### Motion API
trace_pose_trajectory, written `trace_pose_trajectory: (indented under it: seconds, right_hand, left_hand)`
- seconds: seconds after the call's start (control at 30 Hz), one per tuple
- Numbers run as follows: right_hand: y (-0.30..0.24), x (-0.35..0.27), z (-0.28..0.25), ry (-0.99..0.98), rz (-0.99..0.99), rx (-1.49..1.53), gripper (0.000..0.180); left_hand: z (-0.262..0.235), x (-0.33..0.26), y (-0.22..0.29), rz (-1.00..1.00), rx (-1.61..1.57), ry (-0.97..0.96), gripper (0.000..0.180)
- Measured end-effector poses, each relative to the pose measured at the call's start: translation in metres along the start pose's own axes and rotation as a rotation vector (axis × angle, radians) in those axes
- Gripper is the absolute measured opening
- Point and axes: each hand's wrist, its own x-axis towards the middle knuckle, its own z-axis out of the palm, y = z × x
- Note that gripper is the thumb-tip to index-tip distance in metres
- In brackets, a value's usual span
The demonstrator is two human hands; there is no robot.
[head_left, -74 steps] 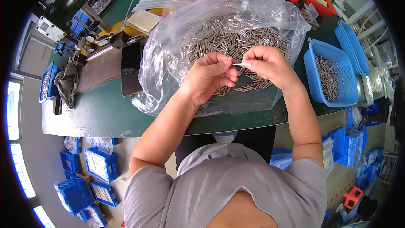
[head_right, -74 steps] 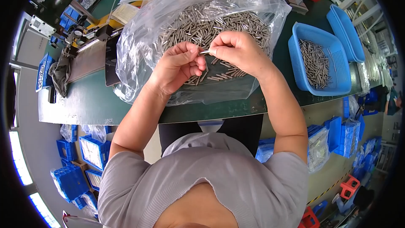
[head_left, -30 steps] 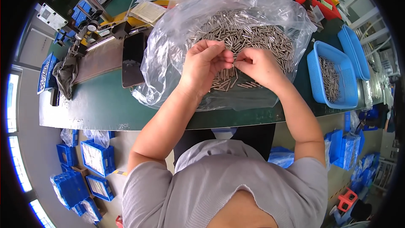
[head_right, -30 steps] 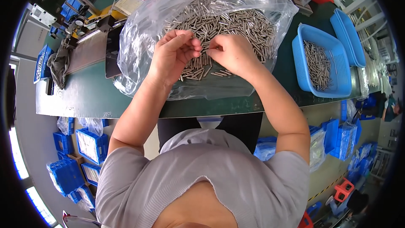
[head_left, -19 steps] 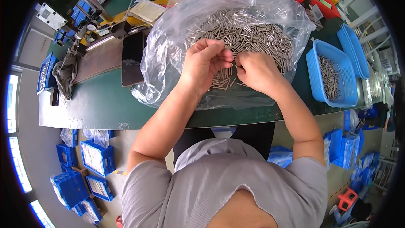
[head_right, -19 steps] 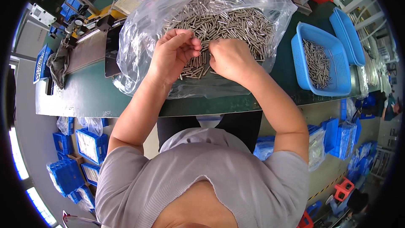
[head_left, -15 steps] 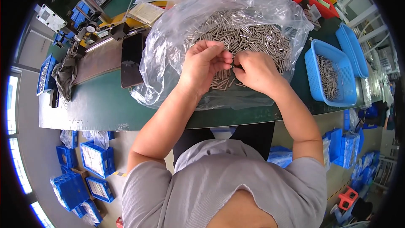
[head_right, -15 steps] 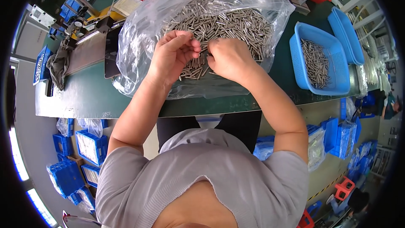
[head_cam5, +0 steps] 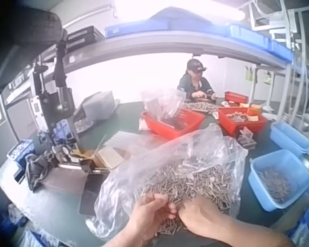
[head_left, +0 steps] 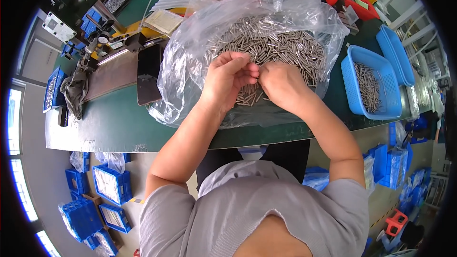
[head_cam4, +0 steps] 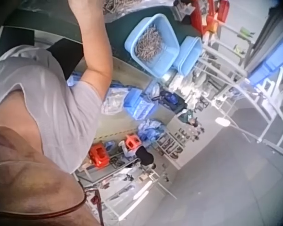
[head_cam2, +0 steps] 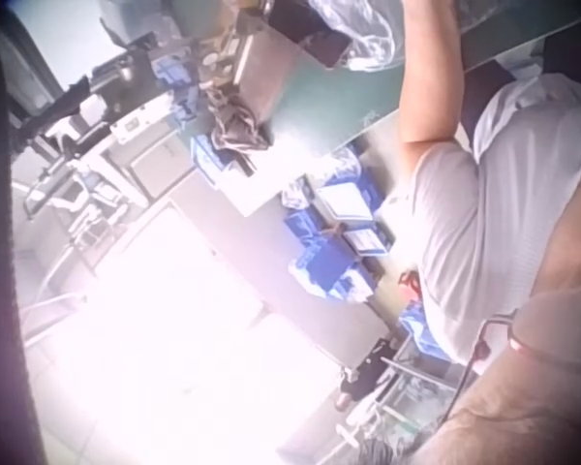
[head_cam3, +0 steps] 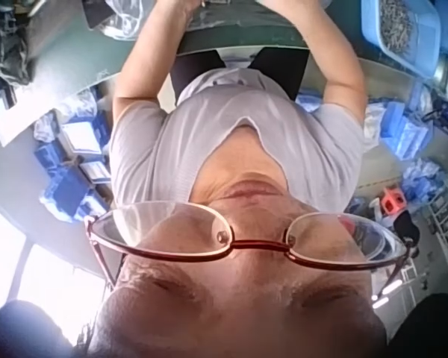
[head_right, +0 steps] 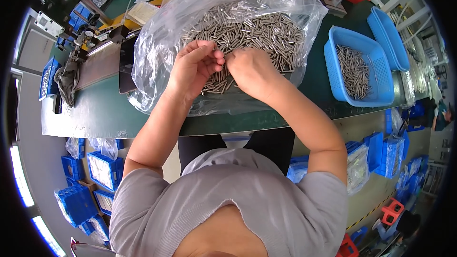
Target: Inspecting and sorting small metal pins from a plastic bag into a storage tray.
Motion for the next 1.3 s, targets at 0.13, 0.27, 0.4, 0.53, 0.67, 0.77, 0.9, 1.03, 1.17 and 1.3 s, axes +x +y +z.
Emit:
trace_pose_trajectory:
  seconds: [0.13,0.27,0.4,0.53,0.67,0.77,0.9,1.03,1.17,1.3]
  right_hand:
    - [0.001,0.000,0.009,0.024,-0.071,-0.010,0.006]
    - [0.017,0.004,-0.006,0.174,0.184,0.427,0.010]
    - [0.026,0.001,-0.021,0.080,0.497,1.379,0.009]
    - [0.019,0.004,-0.015,0.113,0.476,1.466,0.010]
    - [0.018,0.003,-0.013,0.105,0.448,1.434,0.009]
    - [0.015,0.003,-0.015,0.124,0.432,1.411,0.009]
    - [0.014,0.004,-0.017,0.163,0.421,1.348,0.009]
    - [0.020,0.002,-0.015,0.141,0.358,1.277,0.008]
    - [0.013,0.001,-0.017,0.140,0.417,1.200,0.007]
    - [0.022,0.000,-0.016,0.044,0.391,1.215,0.007]
  left_hand:
    - [-0.003,0.001,0.001,0.008,-0.005,0.010,0.010]
    - [-0.006,0.002,0.001,0.022,-0.052,-0.027,0.008]
    - [-0.010,0.004,-0.006,-0.103,-0.124,-0.181,0.009]
    - [-0.007,0.002,-0.007,-0.176,-0.166,-0.216,0.012]
    - [-0.005,0.001,-0.007,-0.180,-0.176,-0.216,0.012]
    - [-0.005,0.001,-0.008,-0.180,-0.189,-0.198,0.010]
    - [-0.008,0.001,-0.008,-0.179,-0.211,-0.217,0.010]
    - [-0.006,0.001,-0.012,-0.173,-0.212,-0.216,0.008]
    - [-0.005,0.002,-0.012,-0.143,-0.248,-0.232,0.007]
    - [-0.004,-0.002,-0.010,-0.101,-0.112,-0.219,0.007]
